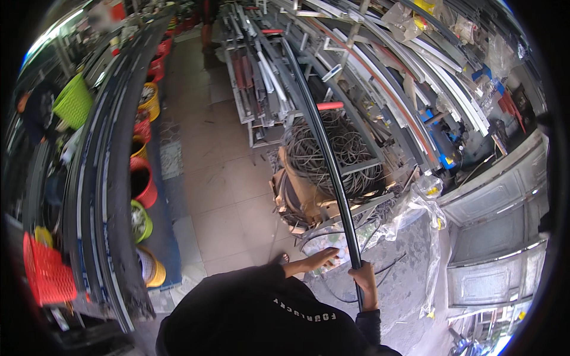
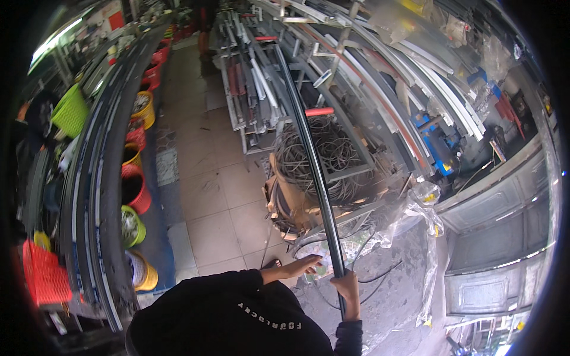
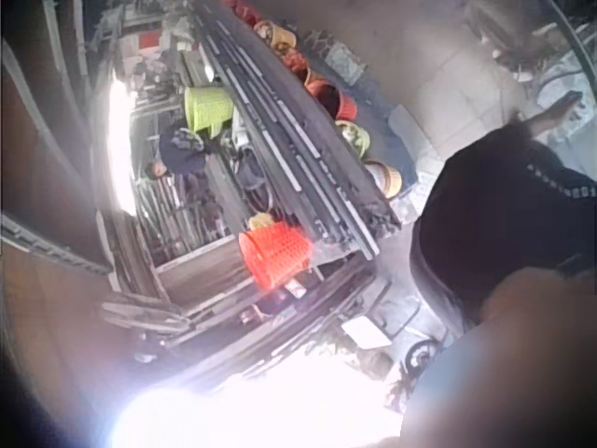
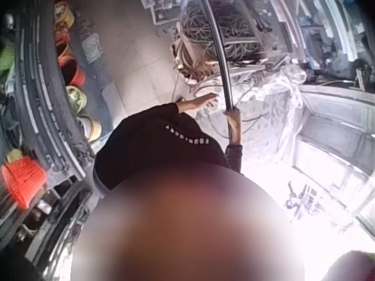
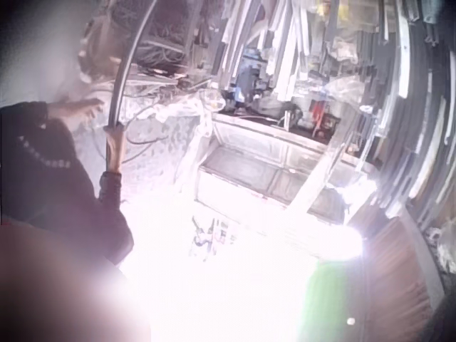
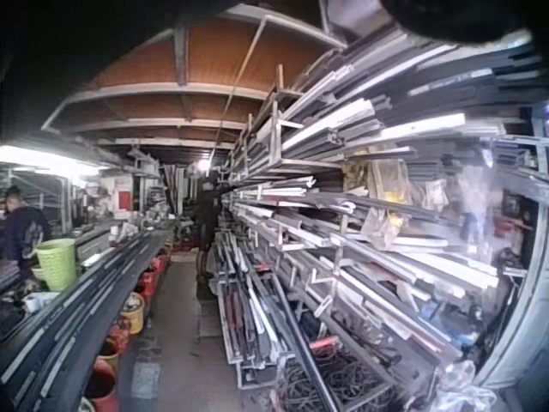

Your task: The person assembles a window frame by inserting a rubber seal into an aluminum profile, cutting the seal with shears, and fitting it along the profile. They then place the assembled frame among other frames and handle additional profiles and seals.

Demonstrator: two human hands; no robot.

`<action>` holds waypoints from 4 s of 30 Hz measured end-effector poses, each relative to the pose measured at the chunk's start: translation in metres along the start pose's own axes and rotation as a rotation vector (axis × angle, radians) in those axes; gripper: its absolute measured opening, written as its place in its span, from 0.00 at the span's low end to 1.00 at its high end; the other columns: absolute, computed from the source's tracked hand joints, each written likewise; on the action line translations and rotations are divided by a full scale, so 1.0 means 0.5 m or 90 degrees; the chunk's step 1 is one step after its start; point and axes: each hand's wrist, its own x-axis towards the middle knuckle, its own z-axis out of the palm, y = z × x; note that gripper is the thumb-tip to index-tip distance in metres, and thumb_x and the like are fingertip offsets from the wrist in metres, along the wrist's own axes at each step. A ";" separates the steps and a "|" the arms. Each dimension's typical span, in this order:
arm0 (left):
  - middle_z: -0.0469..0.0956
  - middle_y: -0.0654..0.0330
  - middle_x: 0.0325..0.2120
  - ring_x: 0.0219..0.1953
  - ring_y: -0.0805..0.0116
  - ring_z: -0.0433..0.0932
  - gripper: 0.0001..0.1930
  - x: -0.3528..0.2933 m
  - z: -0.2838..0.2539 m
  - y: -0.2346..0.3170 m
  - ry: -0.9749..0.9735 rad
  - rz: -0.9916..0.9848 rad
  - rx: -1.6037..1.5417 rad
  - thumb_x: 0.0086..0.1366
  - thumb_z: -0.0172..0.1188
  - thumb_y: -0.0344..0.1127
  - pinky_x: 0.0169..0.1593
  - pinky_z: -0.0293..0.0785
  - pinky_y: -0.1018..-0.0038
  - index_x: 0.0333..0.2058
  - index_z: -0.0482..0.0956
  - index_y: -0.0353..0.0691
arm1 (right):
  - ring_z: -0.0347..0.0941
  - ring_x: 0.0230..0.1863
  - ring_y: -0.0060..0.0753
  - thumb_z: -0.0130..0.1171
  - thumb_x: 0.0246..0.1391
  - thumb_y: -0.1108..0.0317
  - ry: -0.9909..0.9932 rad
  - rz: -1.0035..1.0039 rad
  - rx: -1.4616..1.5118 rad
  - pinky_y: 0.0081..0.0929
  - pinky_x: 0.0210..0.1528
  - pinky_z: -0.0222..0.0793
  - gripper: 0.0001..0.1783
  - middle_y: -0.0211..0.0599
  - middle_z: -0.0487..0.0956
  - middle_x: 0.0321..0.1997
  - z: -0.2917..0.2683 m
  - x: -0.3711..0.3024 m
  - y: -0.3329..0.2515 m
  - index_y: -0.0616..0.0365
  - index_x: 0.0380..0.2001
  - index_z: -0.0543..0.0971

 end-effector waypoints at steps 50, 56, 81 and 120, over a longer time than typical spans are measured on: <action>0.74 0.41 0.47 0.48 0.58 0.75 0.52 -1.312 0.319 -0.230 0.821 0.198 -0.091 0.54 0.66 0.62 0.53 0.70 0.69 0.60 0.57 0.20 | 0.45 0.74 0.41 0.57 0.53 0.59 -0.439 -0.517 0.447 0.28 0.71 0.43 0.46 0.59 0.51 0.72 0.774 -0.699 -0.816 0.70 0.68 0.49; 0.77 0.47 0.45 0.48 0.65 0.74 0.40 -1.250 0.273 -0.260 0.847 0.326 -0.223 0.66 0.51 0.63 0.54 0.69 0.72 0.55 0.67 0.23 | 0.60 0.67 0.46 0.62 0.53 0.66 -0.216 -0.608 0.195 0.31 0.68 0.54 0.43 0.59 0.63 0.66 0.769 -0.725 -0.778 0.72 0.65 0.54; 0.79 0.55 0.35 0.28 0.67 0.79 0.22 -1.334 0.361 -0.311 0.665 0.327 -0.286 0.63 0.59 0.32 0.30 0.78 0.72 0.53 0.63 0.36 | 0.51 0.72 0.47 0.45 0.43 0.88 -0.137 -0.837 0.358 0.28 0.66 0.59 0.40 0.43 0.55 0.73 0.771 -0.811 -0.769 0.50 0.62 0.67; 0.75 0.50 0.42 0.42 0.59 0.77 0.27 -1.291 0.172 -0.148 1.089 -0.103 0.009 0.65 0.56 0.42 0.45 0.76 0.60 0.57 0.64 0.30 | 0.80 0.21 0.34 0.53 0.56 0.62 -0.245 0.309 0.437 0.25 0.19 0.72 0.17 0.42 0.84 0.37 0.708 0.247 0.330 0.57 0.46 0.78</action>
